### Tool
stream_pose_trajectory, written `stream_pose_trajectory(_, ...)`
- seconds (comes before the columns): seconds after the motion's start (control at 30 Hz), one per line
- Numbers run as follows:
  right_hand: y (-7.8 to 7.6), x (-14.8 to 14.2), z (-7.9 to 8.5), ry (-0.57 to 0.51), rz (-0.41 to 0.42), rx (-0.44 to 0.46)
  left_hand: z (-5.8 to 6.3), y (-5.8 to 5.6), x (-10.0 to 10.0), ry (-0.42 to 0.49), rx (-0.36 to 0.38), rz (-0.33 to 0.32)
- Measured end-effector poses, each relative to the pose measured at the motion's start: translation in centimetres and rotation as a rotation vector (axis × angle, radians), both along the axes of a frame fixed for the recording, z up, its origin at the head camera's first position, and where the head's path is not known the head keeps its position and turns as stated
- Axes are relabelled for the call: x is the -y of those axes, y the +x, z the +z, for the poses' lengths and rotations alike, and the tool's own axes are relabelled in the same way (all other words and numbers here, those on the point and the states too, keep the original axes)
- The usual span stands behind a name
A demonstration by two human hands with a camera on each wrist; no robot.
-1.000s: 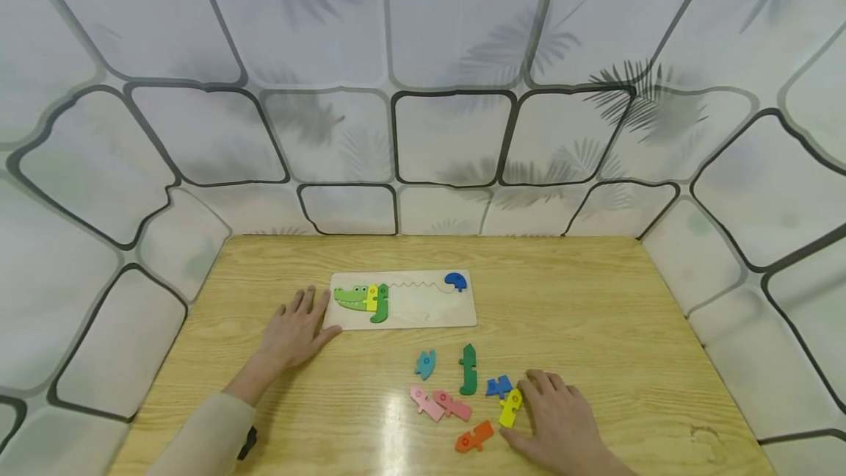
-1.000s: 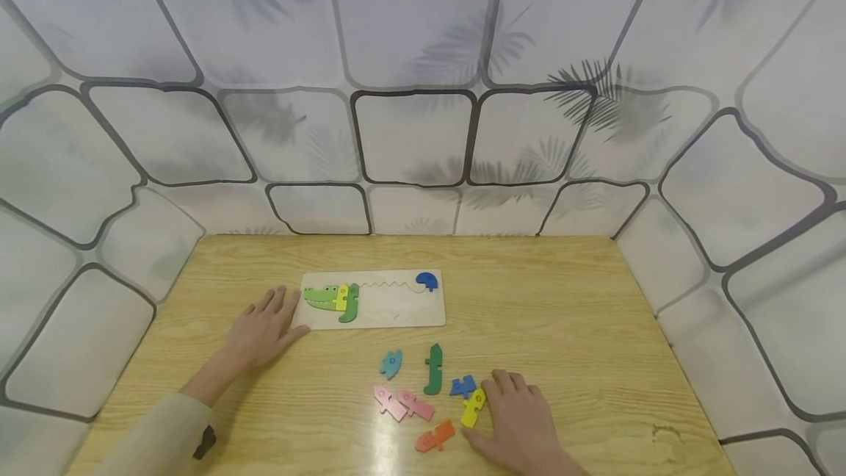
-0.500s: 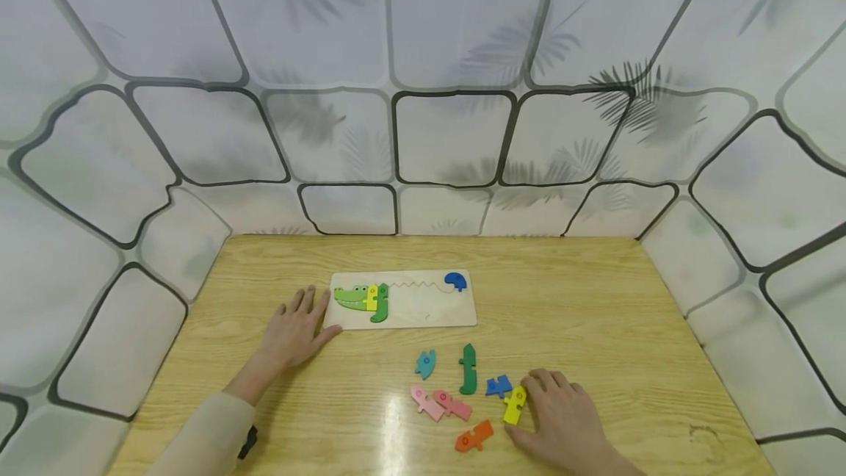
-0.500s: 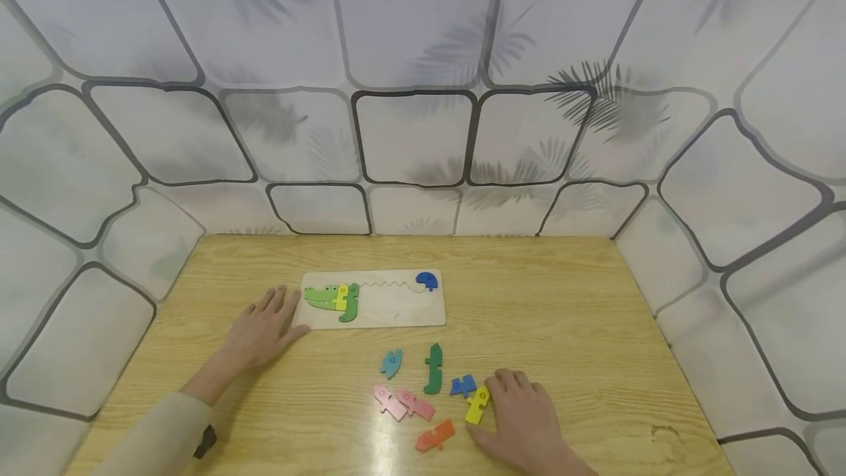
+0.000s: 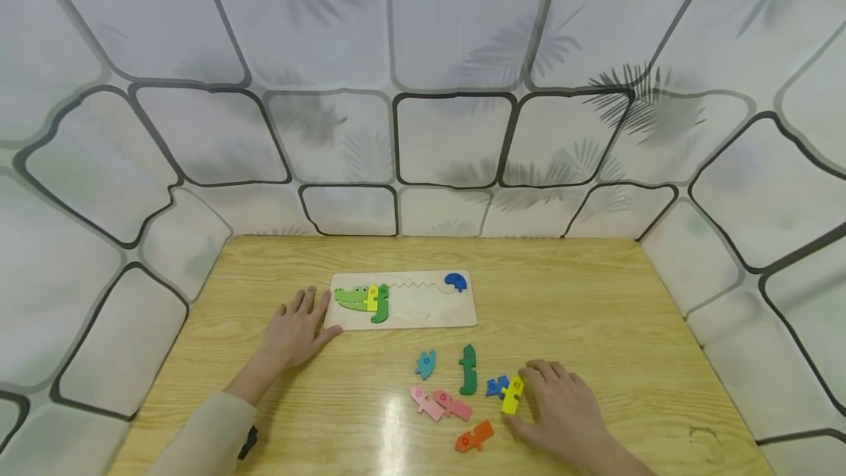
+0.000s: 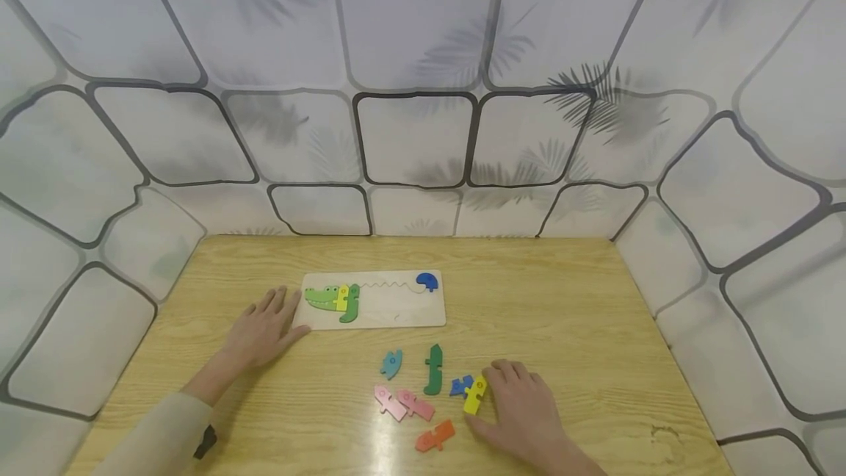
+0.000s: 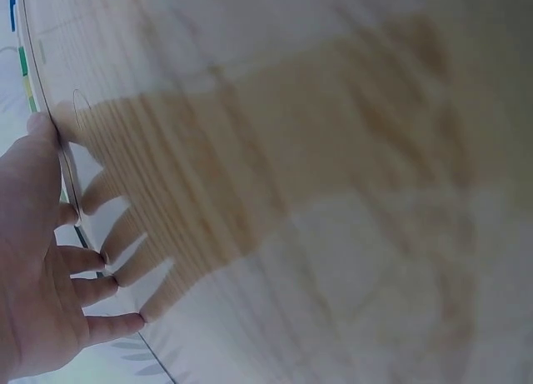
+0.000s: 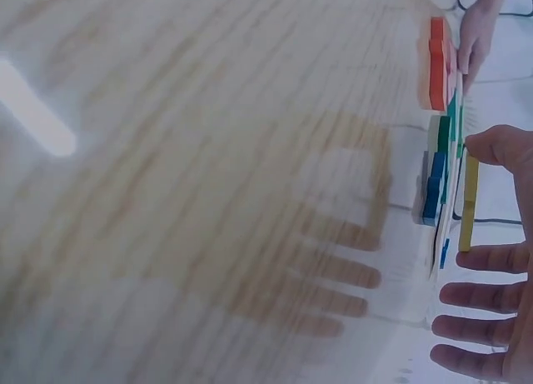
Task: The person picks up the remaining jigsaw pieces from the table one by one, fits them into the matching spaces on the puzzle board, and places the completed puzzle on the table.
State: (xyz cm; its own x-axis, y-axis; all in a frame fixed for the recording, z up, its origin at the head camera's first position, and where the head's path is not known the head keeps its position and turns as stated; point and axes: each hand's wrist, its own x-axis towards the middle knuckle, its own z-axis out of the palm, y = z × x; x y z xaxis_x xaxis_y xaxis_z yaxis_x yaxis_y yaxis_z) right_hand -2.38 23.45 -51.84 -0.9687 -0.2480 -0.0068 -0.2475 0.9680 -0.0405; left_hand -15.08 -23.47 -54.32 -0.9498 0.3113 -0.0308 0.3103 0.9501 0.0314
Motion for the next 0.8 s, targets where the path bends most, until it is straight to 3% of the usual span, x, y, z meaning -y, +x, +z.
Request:
stream_pose_trajectory(0.5, -2.0, 1.3, -0.1, -0.007, 0.102, -0.059, -0.4, -0.1, 0.1, 0.01, -0.002, 0.004)
stream_pose_trajectory(0.8, -3.3, 2.1, -0.6, -0.049, 0.169, -0.166, -0.1, 0.0, -0.1, 0.018, 0.005, 0.013)
